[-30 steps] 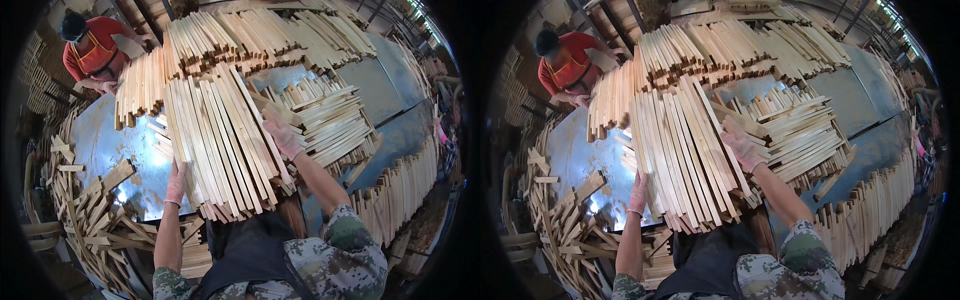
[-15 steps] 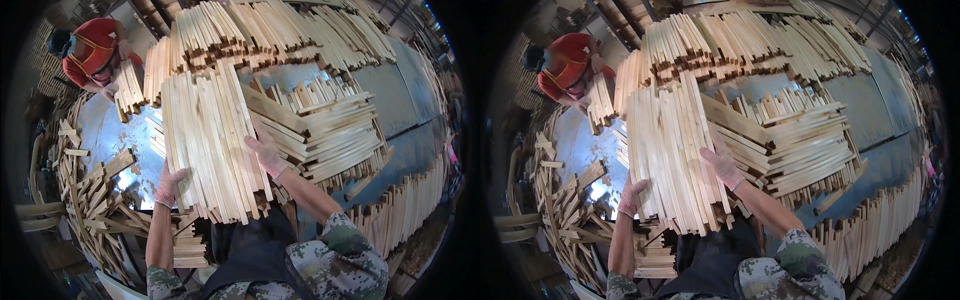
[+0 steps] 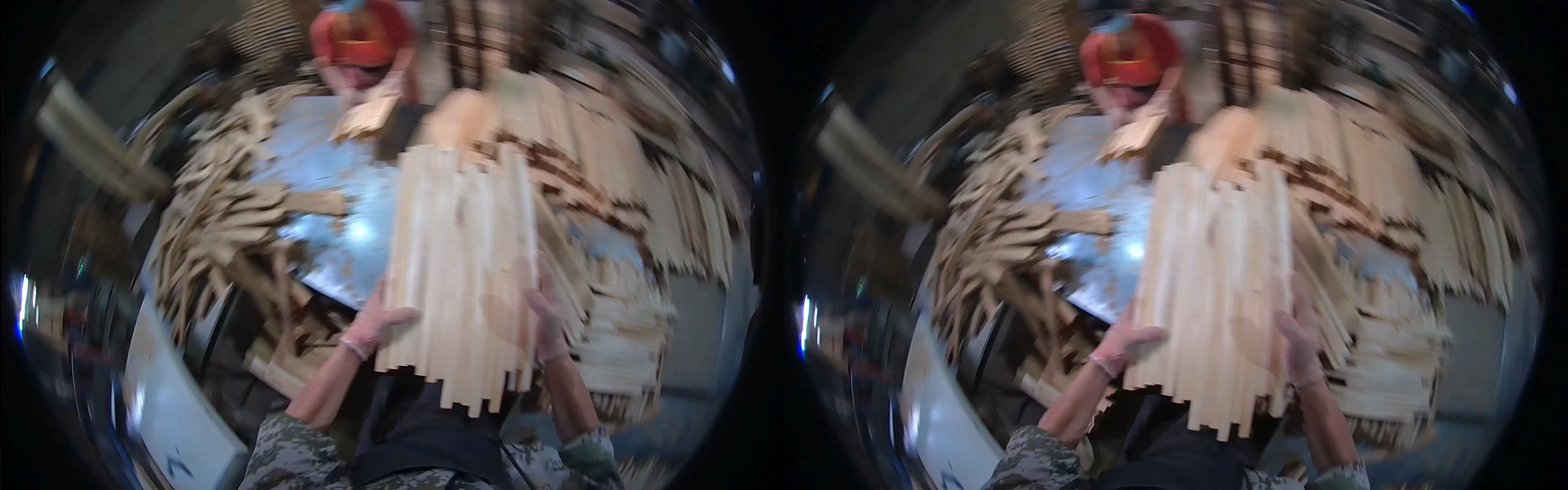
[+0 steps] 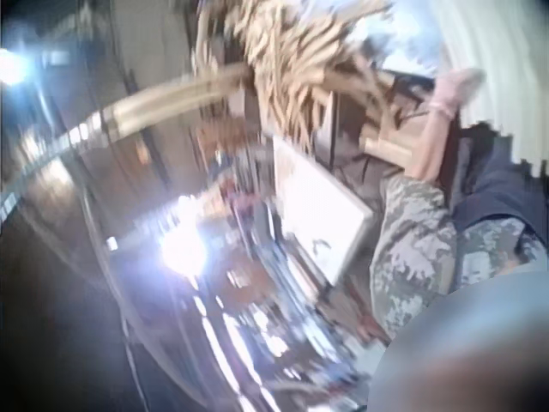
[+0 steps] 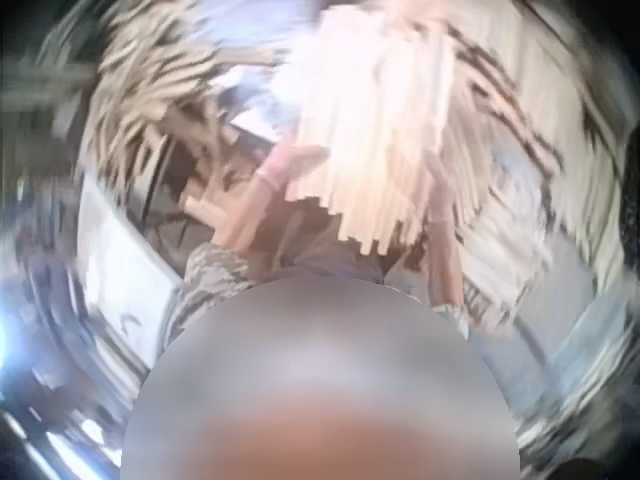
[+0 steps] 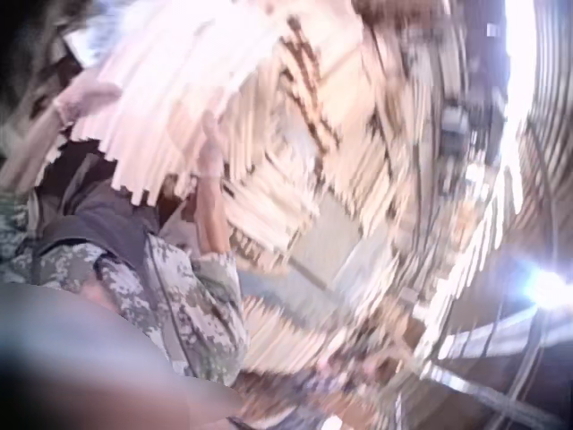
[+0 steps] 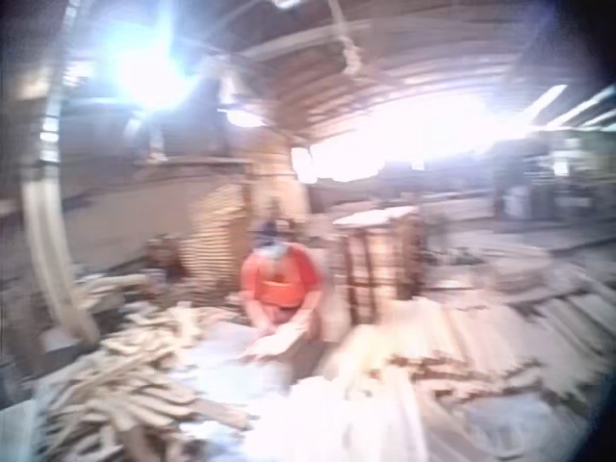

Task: The person repeatedly picks up bundles of light-colored wooden slats from a metal table and stacks them onto a conveyor belt. The worker wears pink gloves and a camouflage shirt, handling the wood pieces in groups to organize them for processing.

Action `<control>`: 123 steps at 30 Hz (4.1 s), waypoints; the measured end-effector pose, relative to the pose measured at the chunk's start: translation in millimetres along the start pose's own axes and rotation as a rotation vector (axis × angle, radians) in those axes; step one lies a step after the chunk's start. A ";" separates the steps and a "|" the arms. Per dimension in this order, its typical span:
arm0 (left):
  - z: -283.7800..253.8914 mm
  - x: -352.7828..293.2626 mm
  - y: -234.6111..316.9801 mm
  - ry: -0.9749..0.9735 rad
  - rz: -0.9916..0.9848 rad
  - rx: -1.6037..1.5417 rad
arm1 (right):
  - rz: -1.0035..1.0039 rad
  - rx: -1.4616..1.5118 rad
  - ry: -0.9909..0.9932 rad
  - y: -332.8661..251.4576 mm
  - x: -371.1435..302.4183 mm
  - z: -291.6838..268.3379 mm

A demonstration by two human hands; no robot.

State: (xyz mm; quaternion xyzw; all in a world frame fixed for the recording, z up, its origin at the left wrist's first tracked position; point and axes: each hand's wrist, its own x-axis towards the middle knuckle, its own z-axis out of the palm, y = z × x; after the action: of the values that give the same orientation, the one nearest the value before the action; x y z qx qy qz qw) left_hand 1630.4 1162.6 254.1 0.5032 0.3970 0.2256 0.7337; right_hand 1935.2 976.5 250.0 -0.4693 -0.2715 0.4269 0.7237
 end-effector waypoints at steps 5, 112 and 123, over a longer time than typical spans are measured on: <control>-78.9 -112.3 -15.0 0.167 0.197 -0.171 | -0.036 -0.144 -0.224 13.0 -9.0 94.7; -389.6 -806.6 -294.2 0.105 0.125 -0.103 | 0.560 0.187 0.198 285.1 -910.4 354.8; -327.5 -645.3 -301.1 0.007 -0.136 -0.073 | 0.544 0.410 0.463 306.7 -836.1 272.1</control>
State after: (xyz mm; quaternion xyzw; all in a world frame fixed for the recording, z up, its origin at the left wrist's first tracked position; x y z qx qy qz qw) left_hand 968.4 756.4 148.9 0.4474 0.4241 0.1912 0.7638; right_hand 1199.8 428.2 89.2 -0.4536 0.1229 0.5311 0.7051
